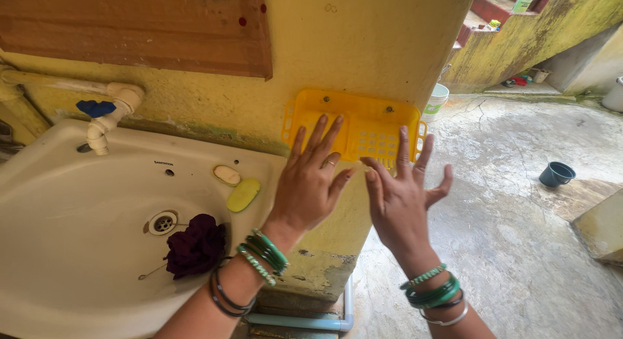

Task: The person cleans a plastic shelf by hand at a sink, attaches it to the wall, and سپس wipes the sink basin with a cloth while rinsing it with water from a tap.

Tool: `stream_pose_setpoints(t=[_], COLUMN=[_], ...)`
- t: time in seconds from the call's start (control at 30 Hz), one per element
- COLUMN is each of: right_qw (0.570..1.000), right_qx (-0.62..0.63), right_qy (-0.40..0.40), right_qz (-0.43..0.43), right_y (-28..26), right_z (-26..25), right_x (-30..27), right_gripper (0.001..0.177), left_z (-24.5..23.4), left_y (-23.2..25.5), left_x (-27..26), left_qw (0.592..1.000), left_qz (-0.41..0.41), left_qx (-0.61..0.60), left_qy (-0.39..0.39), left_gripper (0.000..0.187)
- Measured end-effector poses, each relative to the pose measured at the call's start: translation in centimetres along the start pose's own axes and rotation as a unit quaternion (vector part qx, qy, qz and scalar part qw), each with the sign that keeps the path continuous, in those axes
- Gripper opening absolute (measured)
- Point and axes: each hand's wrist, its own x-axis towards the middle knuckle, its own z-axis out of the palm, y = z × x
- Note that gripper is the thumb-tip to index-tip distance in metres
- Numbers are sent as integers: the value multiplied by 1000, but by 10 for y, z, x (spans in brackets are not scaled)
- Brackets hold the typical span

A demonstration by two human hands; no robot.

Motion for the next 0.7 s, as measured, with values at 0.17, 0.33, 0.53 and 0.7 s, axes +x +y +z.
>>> stream_pose_setpoints(t=[0.17,0.33,0.53,0.7], right_qw=[997,990,961,968], right_qx=[-67,-138,-270,-249], right_qy=[28,38,55,21], right_qz=[-8,5,-16,-13], right_y=[28,43,42,39], right_z=[-13,-18,-10,4], right_x=[-9,-13,0,24], right_gripper=[56,54,52,59], left_z=[-20,-34,-31,-17], left_y=[-18,-35,-48,-43], left_x=[-6,-3,-6,10], left_qw=[999,997,988,987], left_qz=[9,-1,16,-27], left_qx=[36,72,155,142], left_qy=[-21,-42,-5,-70], left_gripper=[63,65,68,74])
